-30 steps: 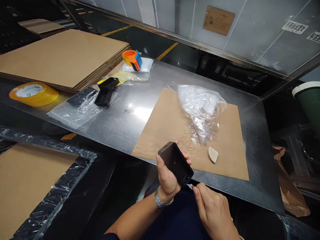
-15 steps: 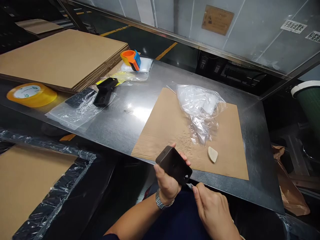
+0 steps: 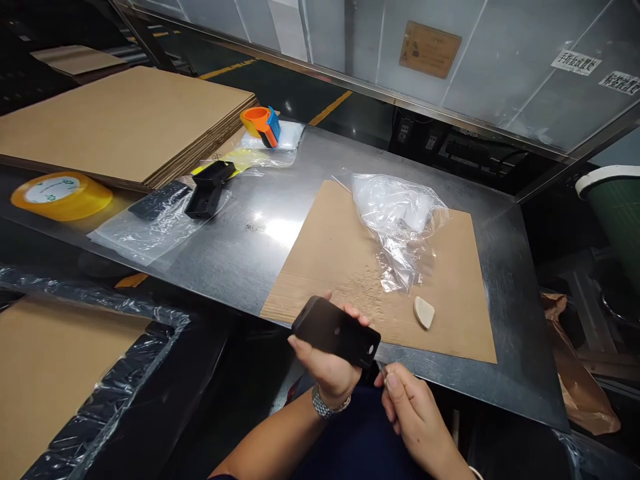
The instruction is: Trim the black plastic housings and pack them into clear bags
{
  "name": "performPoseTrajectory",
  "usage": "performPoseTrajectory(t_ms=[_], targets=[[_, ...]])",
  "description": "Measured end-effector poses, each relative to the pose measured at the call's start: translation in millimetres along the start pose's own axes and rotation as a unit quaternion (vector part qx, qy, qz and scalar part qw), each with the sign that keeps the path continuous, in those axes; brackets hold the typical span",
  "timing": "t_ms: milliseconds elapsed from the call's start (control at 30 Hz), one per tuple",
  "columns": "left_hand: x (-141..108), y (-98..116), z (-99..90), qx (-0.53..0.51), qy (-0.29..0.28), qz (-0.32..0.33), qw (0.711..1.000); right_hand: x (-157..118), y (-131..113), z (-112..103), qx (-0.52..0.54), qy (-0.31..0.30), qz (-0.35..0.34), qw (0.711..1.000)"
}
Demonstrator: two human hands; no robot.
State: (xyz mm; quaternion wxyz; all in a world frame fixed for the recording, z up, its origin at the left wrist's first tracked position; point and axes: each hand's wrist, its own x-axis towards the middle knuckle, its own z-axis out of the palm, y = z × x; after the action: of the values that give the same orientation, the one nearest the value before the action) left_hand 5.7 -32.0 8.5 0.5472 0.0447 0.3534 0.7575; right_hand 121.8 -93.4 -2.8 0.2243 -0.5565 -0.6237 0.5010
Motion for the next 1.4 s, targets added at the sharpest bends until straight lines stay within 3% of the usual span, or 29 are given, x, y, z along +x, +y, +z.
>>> performPoseTrajectory(t_ms=[67, 133, 233, 300, 433, 1167, 1400], targets=[[3, 0, 1.6, -0.013, 0.01, -0.014, 1.0, -2, -2, 1, 0.018, 0.04, -0.026, 0.999], [4, 1, 2.8, -0.02, 0.015, -0.019, 1.0, -5, -3, 3, -0.063, 0.099, -0.1, 0.988], [5, 2, 4.2, -0.016, 0.017, -0.006, 1.0, -9, -4, 6, -0.257, 0.172, -0.208, 0.928], [6, 2, 4.8, -0.009, 0.02, 0.006, 1.0, -12, -2, 8, -0.346, 0.19, -0.23, 0.89], [7, 3, 3.8, -0.011, 0.02, 0.03, 0.999, -13, 0, 12, -0.414, 0.183, -0.228, 0.862], [5, 0, -2.1, -0.011, -0.012, 0.052, 0.999, -15, 0, 10, -0.479, 0.161, -0.218, 0.835], [9, -7, -5.6, -0.03, -0.026, 0.101, 0.994, -17, -2, 8, -0.515, 0.153, -0.209, 0.817]])
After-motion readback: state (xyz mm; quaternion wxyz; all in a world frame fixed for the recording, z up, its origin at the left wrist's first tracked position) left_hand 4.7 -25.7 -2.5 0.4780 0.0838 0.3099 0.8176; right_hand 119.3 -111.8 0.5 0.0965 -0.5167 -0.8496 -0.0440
